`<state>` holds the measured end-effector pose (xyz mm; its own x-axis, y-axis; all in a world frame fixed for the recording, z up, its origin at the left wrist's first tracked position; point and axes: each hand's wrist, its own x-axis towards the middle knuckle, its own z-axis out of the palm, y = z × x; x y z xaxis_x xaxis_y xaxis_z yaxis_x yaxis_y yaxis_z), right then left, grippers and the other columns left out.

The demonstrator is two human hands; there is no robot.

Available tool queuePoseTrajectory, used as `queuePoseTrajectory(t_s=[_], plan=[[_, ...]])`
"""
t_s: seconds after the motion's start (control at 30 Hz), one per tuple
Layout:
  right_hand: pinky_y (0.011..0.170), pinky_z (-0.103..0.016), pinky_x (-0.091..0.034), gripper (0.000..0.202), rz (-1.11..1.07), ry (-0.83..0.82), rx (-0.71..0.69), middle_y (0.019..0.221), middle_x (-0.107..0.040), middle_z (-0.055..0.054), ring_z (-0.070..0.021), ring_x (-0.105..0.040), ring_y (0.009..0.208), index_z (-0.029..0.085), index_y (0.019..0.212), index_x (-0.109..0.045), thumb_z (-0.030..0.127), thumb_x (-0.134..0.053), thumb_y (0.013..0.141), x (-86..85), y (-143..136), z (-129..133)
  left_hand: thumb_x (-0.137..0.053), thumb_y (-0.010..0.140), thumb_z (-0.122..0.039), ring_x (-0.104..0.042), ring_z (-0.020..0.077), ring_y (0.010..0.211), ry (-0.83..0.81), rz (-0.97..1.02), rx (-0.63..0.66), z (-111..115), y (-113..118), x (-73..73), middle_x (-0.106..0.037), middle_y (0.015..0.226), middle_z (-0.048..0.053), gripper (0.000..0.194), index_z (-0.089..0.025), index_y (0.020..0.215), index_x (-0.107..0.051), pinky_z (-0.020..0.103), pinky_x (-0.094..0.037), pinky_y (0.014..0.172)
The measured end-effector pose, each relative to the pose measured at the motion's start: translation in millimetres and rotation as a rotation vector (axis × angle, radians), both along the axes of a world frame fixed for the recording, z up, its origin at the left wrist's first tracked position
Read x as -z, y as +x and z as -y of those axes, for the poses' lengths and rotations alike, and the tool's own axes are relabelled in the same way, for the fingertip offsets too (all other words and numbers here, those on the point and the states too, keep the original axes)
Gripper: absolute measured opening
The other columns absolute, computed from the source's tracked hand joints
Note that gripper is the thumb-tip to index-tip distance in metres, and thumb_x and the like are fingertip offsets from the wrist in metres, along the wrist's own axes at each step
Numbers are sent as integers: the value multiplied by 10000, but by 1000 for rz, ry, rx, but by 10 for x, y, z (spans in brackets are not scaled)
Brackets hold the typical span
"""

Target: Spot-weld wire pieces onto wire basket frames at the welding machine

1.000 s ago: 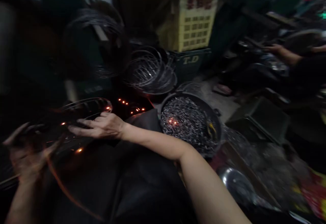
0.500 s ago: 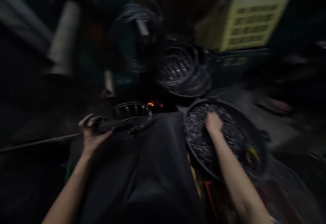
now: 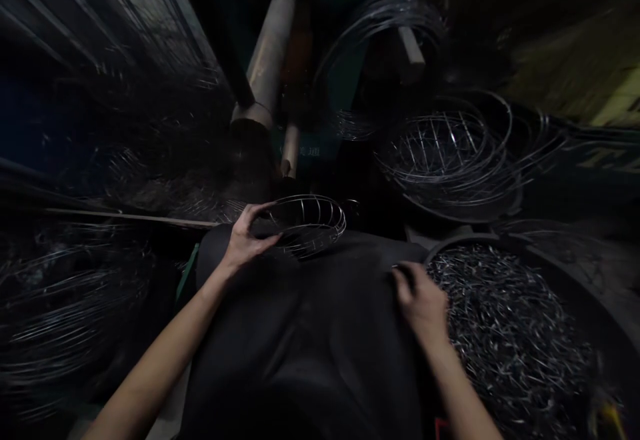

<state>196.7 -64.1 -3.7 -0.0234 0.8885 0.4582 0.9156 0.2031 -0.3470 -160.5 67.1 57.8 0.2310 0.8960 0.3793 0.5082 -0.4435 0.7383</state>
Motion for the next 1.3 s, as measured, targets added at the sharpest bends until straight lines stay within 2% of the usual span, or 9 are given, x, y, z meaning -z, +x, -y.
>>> queuePoseTrajectory(t_s=[0.1,0.27,0.37,0.5,0.63,0.8,0.87,1.03,1.3], plan=[[591,-323,-502,248,-135,-108,-64,800,-676,-47,-211,-639,691,256,1043,-609,394,-459,902,-127,-455,-154,-702,689,-199,-593,173,956,-1,-1,9,4,20,0,-585,1055,39,532,-214,1189,-518,315,-493,861],[587,-291,-501,311,-279,-188,-281,820,-692,-49,-181,-636,685,234,1097,-620,422,-463,904,-621,-799,-639,-678,707,-199,-580,208,988,7,-108,92,4,77,-82,-566,1048,46,493,-224,1177,-532,353,-485,856],[626,-286,-507,299,-227,-258,-435,864,-710,-32,-177,-655,722,235,1078,-650,402,-475,903,-889,-1039,-989,-663,725,-202,-564,219,1020,-2,-189,145,9,119,-129,-554,1073,48,508,-248,1210,-517,372,-471,881],[647,-264,-477,306,72,-132,-445,970,-715,-53,-167,-665,791,200,1096,-656,377,-520,886,-1092,-1328,-1165,-677,707,-191,-562,230,1035,-13,-226,162,22,125,-185,-555,1086,51,541,-254,1218,-514,381,-467,890],[579,-262,-412,278,357,21,-516,982,-718,-38,-126,-652,720,219,1106,-660,323,-532,882,-1085,-1363,-1140,-675,705,-186,-572,218,1030,-16,-127,120,23,99,-201,-559,1081,52,525,-239,1201,-511,365,-475,900],[556,-236,-366,214,386,324,-646,946,-725,-8,-62,-612,609,205,1048,-681,197,-555,876,-1058,-1313,-1239,-676,692,-174,-576,219,1019,9,-77,83,25,95,-166,-566,1075,64,510,-215,1176,-519,370,-481,895],[542,-235,-351,212,386,388,-677,976,-719,3,-44,-588,580,204,1052,-678,188,-556,879,-1074,-1302,-1291,-680,690,-177,-571,225,1029,16,-75,82,25,102,-148,-563,1080,71,517,-211,1181,-520,376,-479,899],[550,-252,-345,288,420,377,-702,1011,-710,13,-45,-559,561,236,1149,-637,218,-580,868,-1057,-1251,-1357,-677,689,-172,-555,232,1059,-1,-84,77,34,115,-103,-546,1099,70,552,-237,1210,-504,387,-471,909],[561,-253,-348,247,418,366,-681,943,-725,30,-41,-574,572,261,1087,-667,211,-591,858,-1073,-1249,-1355,-664,695,-166,-554,229,1054,6,-74,59,42,139,-114,-538,1100,66,544,-241,1209,-500,381,-469,911]])
